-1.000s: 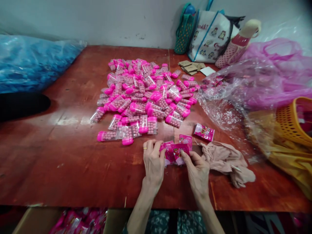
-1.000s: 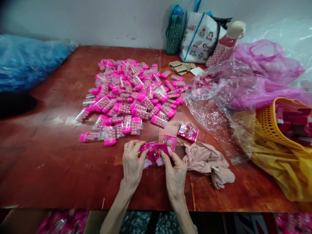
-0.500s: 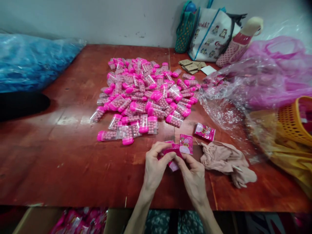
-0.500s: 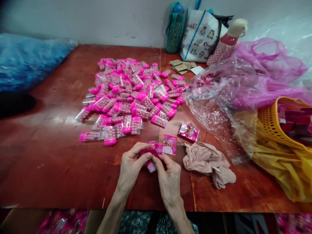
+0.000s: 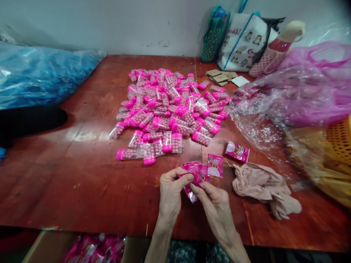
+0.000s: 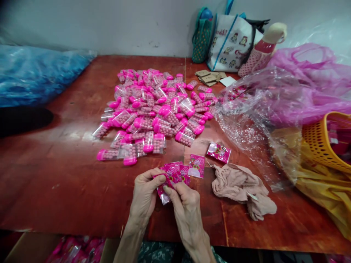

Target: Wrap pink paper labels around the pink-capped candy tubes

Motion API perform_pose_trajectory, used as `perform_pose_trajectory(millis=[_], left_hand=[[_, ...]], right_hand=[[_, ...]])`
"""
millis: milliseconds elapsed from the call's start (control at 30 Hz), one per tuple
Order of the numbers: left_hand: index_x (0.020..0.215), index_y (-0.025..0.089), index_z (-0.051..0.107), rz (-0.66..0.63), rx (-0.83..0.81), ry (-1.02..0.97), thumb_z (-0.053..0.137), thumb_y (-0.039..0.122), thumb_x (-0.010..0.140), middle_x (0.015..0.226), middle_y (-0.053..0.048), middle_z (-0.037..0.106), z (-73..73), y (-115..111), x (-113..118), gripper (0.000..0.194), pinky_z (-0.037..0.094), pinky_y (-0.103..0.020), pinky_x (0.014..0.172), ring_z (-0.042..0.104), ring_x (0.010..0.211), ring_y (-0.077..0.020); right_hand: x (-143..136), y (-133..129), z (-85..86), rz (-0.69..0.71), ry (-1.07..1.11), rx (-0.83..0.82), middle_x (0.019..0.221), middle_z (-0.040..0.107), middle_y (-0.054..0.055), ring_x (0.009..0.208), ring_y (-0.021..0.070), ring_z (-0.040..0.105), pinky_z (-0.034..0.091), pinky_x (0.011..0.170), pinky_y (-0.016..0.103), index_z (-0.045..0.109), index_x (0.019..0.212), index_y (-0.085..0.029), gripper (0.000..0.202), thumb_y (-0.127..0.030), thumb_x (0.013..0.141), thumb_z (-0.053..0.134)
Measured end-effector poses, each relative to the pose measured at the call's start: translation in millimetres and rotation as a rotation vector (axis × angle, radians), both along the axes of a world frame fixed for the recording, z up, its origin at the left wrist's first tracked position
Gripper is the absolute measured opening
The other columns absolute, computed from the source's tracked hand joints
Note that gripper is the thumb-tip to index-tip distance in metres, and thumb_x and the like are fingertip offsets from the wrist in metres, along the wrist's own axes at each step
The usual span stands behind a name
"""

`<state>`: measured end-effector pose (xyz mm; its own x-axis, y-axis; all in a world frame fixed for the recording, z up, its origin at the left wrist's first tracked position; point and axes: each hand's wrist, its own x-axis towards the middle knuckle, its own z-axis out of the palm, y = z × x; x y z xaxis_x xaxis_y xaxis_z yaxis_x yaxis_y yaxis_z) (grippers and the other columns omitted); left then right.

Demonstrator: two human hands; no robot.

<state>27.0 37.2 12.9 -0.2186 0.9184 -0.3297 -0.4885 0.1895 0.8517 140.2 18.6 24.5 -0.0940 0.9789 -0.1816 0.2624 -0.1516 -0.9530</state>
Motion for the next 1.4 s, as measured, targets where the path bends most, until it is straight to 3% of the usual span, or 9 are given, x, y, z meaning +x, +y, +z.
perform_pose_trajectory(millis=[167, 267, 333, 433, 567, 733, 1000, 1233, 1400], left_hand=[[0.061, 0.015, 0.069, 0.019, -0.040, -0.027, 0.073, 0.014, 0.063, 0.057, 0.003, 0.062, -3.2, -1, 0, 0.005, 0.042, -0.018, 0.055, 0.051, 0.054, -0.0069], [0.069, 0.015, 0.071, 0.042, -0.059, -0.015, 0.071, 0.016, 0.066, 0.064, 0.001, 0.066, -3.0, -3, 2, 0.003, 0.045, -0.019, 0.059, 0.056, 0.058, -0.0083], [0.078, 0.016, 0.071, 0.060, -0.066, -0.012, 0.070, 0.016, 0.068, 0.068, 0.000, 0.068, -2.4, -4, 3, 0.010, 0.047, -0.020, 0.062, 0.058, 0.062, -0.0094], [0.093, 0.017, 0.067, 0.097, -0.068, 0.054, 0.069, 0.018, 0.069, 0.074, -0.001, 0.069, -2.3, -4, 3, 0.024, 0.048, -0.022, 0.062, 0.061, 0.065, -0.0114], [0.070, 0.015, 0.066, 0.157, -0.066, 0.215, 0.070, 0.022, 0.067, 0.061, 0.002, 0.063, -3.5, -6, 3, 0.008, 0.044, -0.018, 0.053, 0.055, 0.054, -0.0082], [0.050, 0.015, 0.058, 0.160, -0.056, 0.372, 0.073, 0.023, 0.064, 0.043, 0.008, 0.047, -3.6, -7, 2, 0.022, 0.034, -0.016, 0.042, 0.039, 0.041, -0.0048], [0.081, 0.023, 0.070, 0.215, 0.013, 0.620, 0.071, 0.022, 0.069, 0.075, 0.002, 0.069, -9.5, -12, 2, 0.012, 0.047, -0.021, 0.068, 0.061, 0.069, -0.0128], [0.079, 0.019, 0.062, 0.179, -0.066, 0.356, 0.074, 0.021, 0.063, 0.051, 0.007, 0.057, -0.7, -8, 1, 0.020, 0.041, -0.016, 0.044, 0.050, 0.044, -0.0074], [0.063, 0.017, 0.062, 0.182, -0.065, 0.395, 0.074, 0.023, 0.063, 0.049, 0.006, 0.056, -1.1, -6, -3, 0.013, 0.037, -0.015, 0.040, 0.044, 0.041, -0.0058]], right_hand=[[4, 2, 2.1, 0.015, 0.013, 0.002, 0.057, 0.052, -0.002, 0.053, 0.0107, 0.046, 0.036, 0.052, 0.021, 0.055, 0.062, -0.017, 0.033, -0.033, 0.089, 0.046], [5, 3, -1.4, -0.032, -0.008, 0.000, 0.077, 0.065, 0.002, 0.068, 0.0151, 0.059, 0.044, 0.065, 0.023, 0.065, 0.086, -0.018, 0.017, -0.030, 0.085, 0.054], [5, 4, -4.9, -0.069, -0.027, -0.017, 0.086, 0.068, 0.003, 0.075, 0.0170, 0.062, 0.046, 0.070, 0.024, 0.064, 0.099, -0.019, 0.020, -0.028, 0.082, 0.058], [3, 4, -8.0, -0.099, -0.062, -0.009, 0.079, 0.068, 0.001, 0.069, 0.0158, 0.062, 0.046, 0.064, 0.022, 0.066, 0.092, -0.020, 0.015, -0.027, 0.080, 0.061], [1, 5, -6.4, -0.070, -0.110, 0.091, 0.060, 0.057, -0.002, 0.053, 0.0111, 0.051, 0.038, 0.052, 0.019, 0.062, 0.070, -0.017, 0.020, -0.029, 0.084, 0.055], [2, 4, -6.9, -0.044, -0.189, 0.189, 0.056, 0.047, -0.003, 0.050, 0.0095, 0.041, 0.032, 0.049, 0.020, 0.053, 0.061, -0.016, 0.032, -0.029, 0.089, 0.046], [-4, 3, -9.4, -0.018, -0.205, 0.198, 0.056, 0.044, -0.003, 0.050, 0.0100, 0.041, 0.031, 0.049, 0.021, 0.053, 0.063, -0.017, 0.031, -0.026, 0.090, 0.042], [-4, 3, -9.1, -0.068, -0.184, 0.185, 0.057, 0.047, -0.002, 0.051, 0.0109, 0.043, 0.033, 0.050, 0.021, 0.055, 0.064, -0.017, 0.030, -0.027, 0.090, 0.044], [-4, 3, -5.8, -0.114, -0.096, 0.104, 0.063, 0.056, -0.001, 0.056, 0.0128, 0.049, 0.039, 0.054, 0.021, 0.065, 0.081, -0.017, 0.023, -0.031, 0.088, 0.047]])
